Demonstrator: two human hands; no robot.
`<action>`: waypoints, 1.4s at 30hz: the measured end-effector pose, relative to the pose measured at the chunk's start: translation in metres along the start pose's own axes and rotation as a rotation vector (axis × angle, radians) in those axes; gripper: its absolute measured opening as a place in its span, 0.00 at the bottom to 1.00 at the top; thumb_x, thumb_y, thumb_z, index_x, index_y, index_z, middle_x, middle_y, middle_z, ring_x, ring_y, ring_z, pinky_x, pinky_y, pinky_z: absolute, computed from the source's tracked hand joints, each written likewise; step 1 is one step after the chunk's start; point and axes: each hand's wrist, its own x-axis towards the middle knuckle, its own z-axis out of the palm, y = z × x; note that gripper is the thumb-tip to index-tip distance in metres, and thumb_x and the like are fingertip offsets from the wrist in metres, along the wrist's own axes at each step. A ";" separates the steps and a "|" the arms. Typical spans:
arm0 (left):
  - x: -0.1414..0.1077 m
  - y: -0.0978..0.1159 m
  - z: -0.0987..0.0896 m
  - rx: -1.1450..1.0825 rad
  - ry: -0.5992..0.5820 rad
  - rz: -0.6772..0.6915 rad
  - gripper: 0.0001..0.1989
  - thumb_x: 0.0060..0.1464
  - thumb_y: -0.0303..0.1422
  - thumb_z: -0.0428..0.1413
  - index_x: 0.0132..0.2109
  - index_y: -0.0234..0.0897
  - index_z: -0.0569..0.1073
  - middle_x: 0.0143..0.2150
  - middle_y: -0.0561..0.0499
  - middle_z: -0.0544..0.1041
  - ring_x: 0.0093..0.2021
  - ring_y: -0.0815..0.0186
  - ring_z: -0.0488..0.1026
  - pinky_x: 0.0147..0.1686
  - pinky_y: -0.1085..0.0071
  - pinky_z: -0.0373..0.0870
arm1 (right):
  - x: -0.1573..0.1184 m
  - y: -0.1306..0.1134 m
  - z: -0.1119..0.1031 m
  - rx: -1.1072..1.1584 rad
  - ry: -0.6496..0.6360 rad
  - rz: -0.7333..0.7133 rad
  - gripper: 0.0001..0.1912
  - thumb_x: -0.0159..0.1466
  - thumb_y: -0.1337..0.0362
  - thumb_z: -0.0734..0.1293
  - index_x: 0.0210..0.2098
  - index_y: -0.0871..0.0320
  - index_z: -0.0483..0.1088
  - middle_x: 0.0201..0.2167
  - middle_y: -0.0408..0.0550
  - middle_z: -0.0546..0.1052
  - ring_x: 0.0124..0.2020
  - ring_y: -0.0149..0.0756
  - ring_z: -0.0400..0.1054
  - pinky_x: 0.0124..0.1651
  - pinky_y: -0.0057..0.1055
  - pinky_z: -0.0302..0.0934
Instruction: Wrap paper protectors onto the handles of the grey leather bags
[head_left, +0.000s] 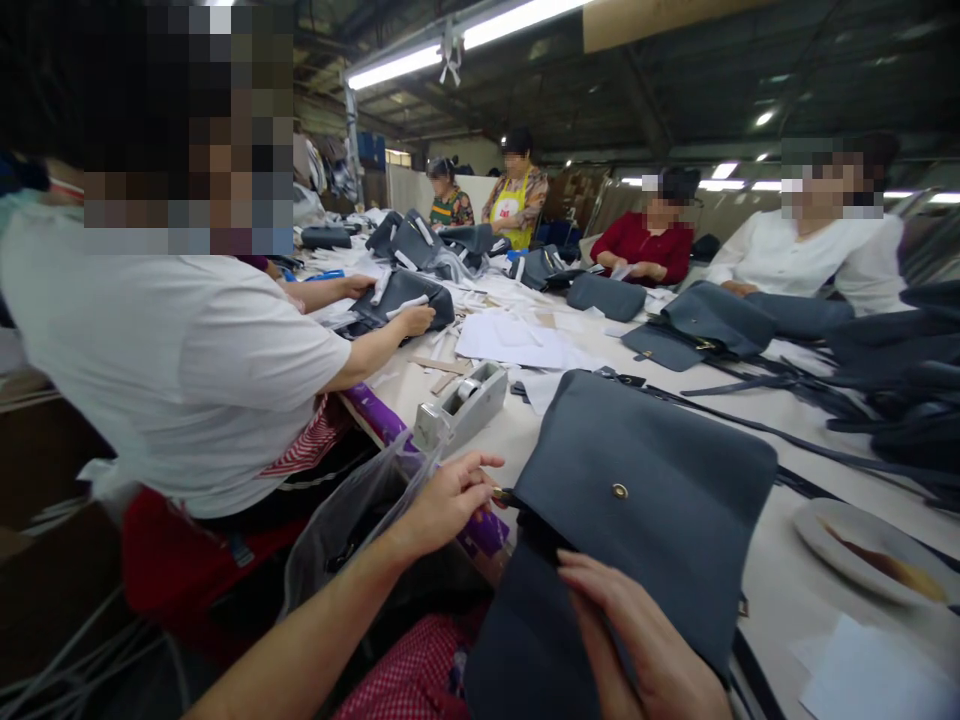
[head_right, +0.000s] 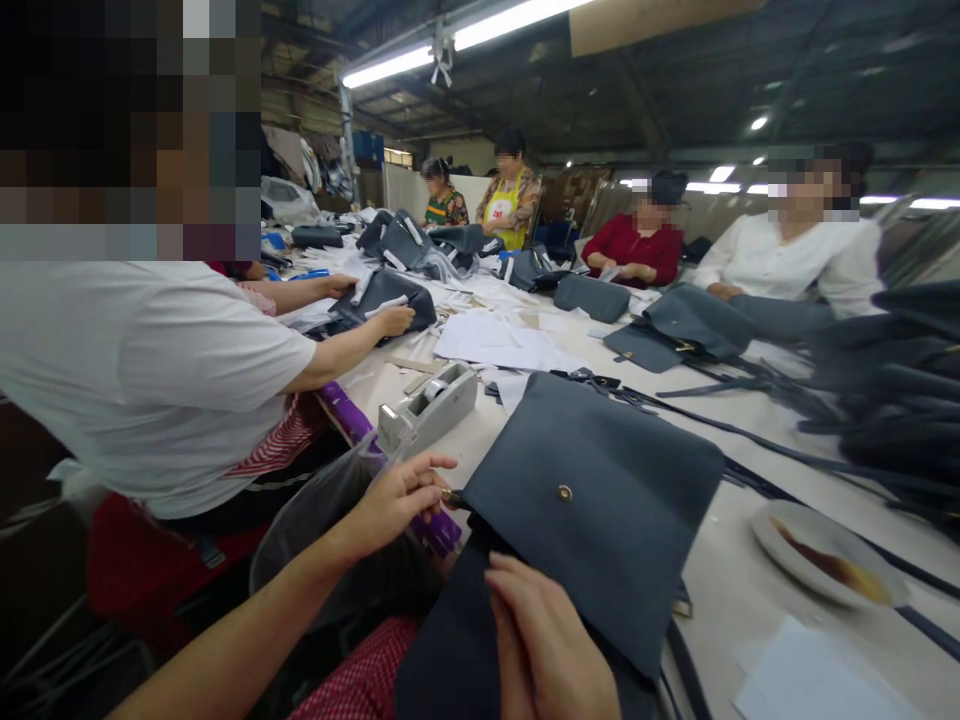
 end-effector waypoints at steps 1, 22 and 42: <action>-0.002 0.000 0.002 -0.002 0.019 0.017 0.19 0.52 0.31 0.55 0.52 0.33 0.69 0.30 0.52 0.75 0.27 0.72 0.68 0.32 0.75 0.64 | 0.019 0.002 0.005 -0.081 -0.010 -0.119 0.12 0.65 0.65 0.62 0.46 0.53 0.73 0.49 0.50 0.78 0.50 0.43 0.73 0.53 0.38 0.68; -0.034 0.007 -0.009 0.660 0.031 -0.022 0.13 0.56 0.32 0.53 0.49 0.39 0.71 0.28 0.56 0.74 0.30 0.67 0.70 0.34 0.72 0.62 | 0.069 0.048 0.063 -0.086 -0.216 -0.178 0.07 0.67 0.67 0.61 0.36 0.53 0.71 0.39 0.45 0.78 0.56 0.43 0.65 0.63 0.51 0.51; 0.007 -0.005 0.009 0.330 -0.162 -0.035 0.16 0.60 0.40 0.48 0.27 0.36 0.64 0.24 0.57 0.63 0.26 0.72 0.59 0.29 0.75 0.57 | 0.065 0.049 0.060 -0.012 -0.237 -0.149 0.09 0.66 0.72 0.60 0.35 0.53 0.68 0.38 0.44 0.76 0.55 0.40 0.65 0.64 0.48 0.50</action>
